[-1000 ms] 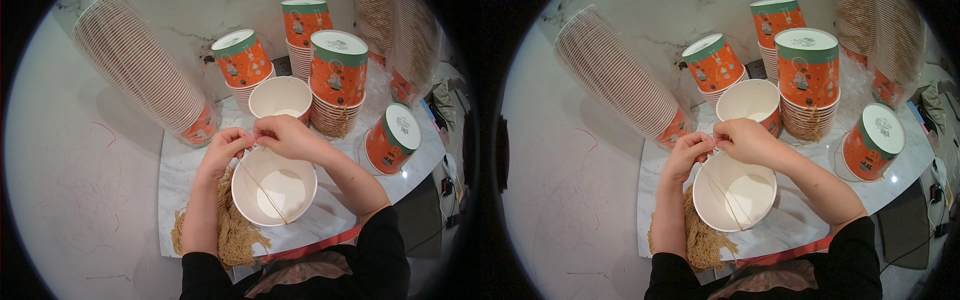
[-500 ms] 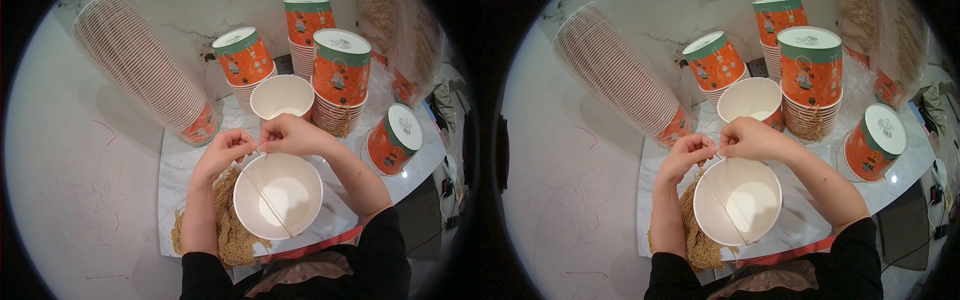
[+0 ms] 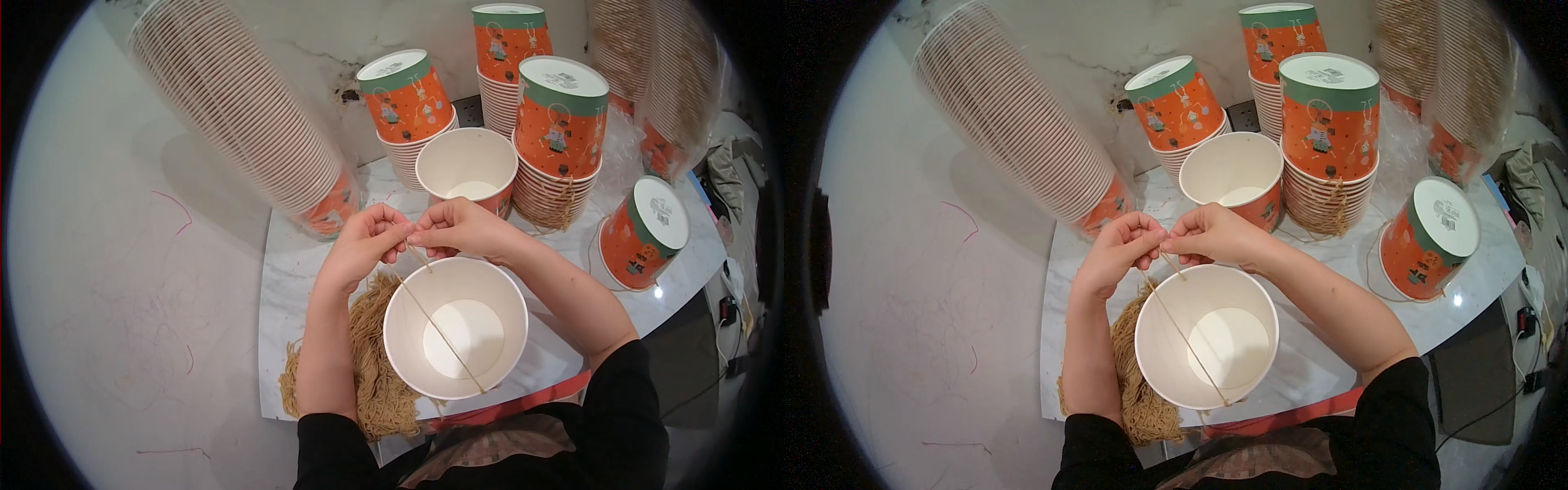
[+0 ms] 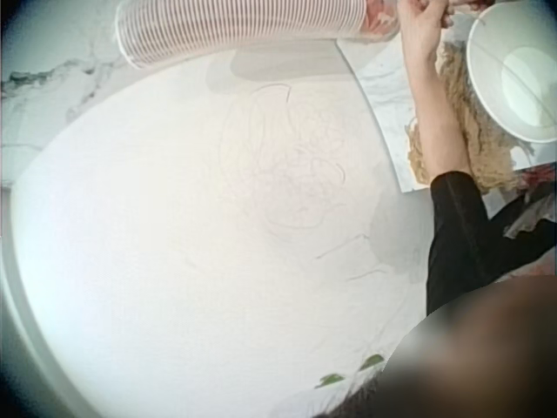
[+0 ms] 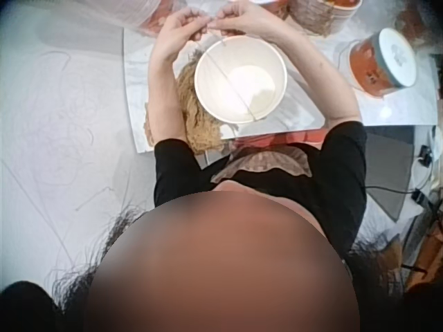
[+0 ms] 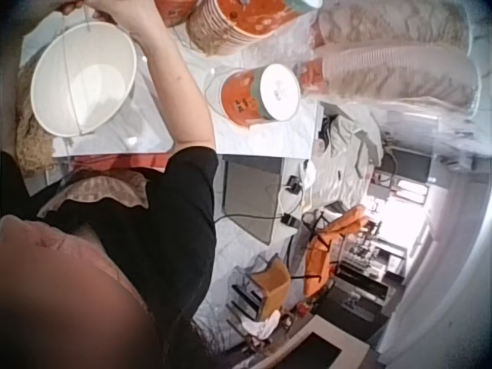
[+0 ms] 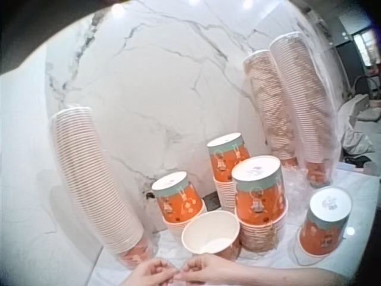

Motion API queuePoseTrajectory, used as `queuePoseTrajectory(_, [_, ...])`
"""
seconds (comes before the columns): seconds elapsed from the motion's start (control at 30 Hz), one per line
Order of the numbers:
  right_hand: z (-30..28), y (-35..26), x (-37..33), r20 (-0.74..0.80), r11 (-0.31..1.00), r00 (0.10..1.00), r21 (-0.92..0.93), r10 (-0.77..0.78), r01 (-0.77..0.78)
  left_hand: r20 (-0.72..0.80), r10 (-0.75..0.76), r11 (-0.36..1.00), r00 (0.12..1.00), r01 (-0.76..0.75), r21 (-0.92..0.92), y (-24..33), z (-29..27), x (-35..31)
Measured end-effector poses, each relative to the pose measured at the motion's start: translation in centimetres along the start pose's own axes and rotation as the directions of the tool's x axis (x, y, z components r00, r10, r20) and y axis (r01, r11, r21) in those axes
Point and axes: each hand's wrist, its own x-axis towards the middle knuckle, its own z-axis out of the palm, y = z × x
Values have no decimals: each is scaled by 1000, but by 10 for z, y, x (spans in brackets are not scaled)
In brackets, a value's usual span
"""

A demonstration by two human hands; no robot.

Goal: Attaching rope handles to paper containers.

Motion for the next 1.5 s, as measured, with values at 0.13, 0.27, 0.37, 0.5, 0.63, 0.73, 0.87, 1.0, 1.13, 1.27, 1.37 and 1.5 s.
queuePoseTrajectory(0.13, [4, 5, 3, 21, 996, 1000, 92, -17, 15, -79, 28, 999, 996, -25, 29, -2, 6, 2])
queuePoseTrajectory(0.27, [9, 7, 5, 15, 995, 999, 92, -41, 39, -77, 29, 999, 997, -27, 35, -1, 8, 2])
queuePoseTrajectory(0.37, [5, 17, 11, 23, 995, 1000, 96, -9, 7, -19, 16, 1000, 1000, -16, -6, 2, 3, 0])
queuePoseTrajectory(0.5, [6, 14, 11, 78, 994, 995, 80, 64, -70, 55, 47, 994, 997, -41, -103, 3, -1, -3])
queuePoseTrajectory(0.63, [0, 17, 12, 107, 979, 989, 164, 105, -122, 79, 75, 974, 994, -56, -221, 2, -5, -3])
queuePoseTrajectory(0.73, [-3, 20, 10, 155, 940, 977, 286, 148, -188, 26, 117, 959, 993, -106, -262, -3, -4, 1])
queuePoseTrajectory(0.87, [2, 18, 3, 162, 921, 963, 297, 213, -254, 5, 153, 953, 988, -146, -264, -6, 0, 4])
queuePoseTrajectory(1.0, [-8, 29, 2, 269, 858, 922, 362, 278, -364, 7, 147, 955, 989, -140, -260, 1, -7, -2])
queuePoseTrajectory(1.13, [-5, 39, -4, 408, 803, 886, 441, 219, -402, 114, 159, 958, 981, -126, -257, 8, -30, -14])
queuePoseTrajectory(1.27, [2, 37, -12, 374, 791, 893, 453, 251, -412, 176, 179, 971, 968, -145, -188, 14, -42, -27])
queuePoseTrajectory(1.37, [7, 34, -16, 346, 779, 896, 465, 278, -421, 250, 191, 980, 949, -171, -99, 15, -48, -32])
queuePoseTrajectory(1.5, [7, 32, -20, 382, 762, 894, 498, 234, -413, 337, 203, 931, 919, -288, 224, 17, -46, -41])
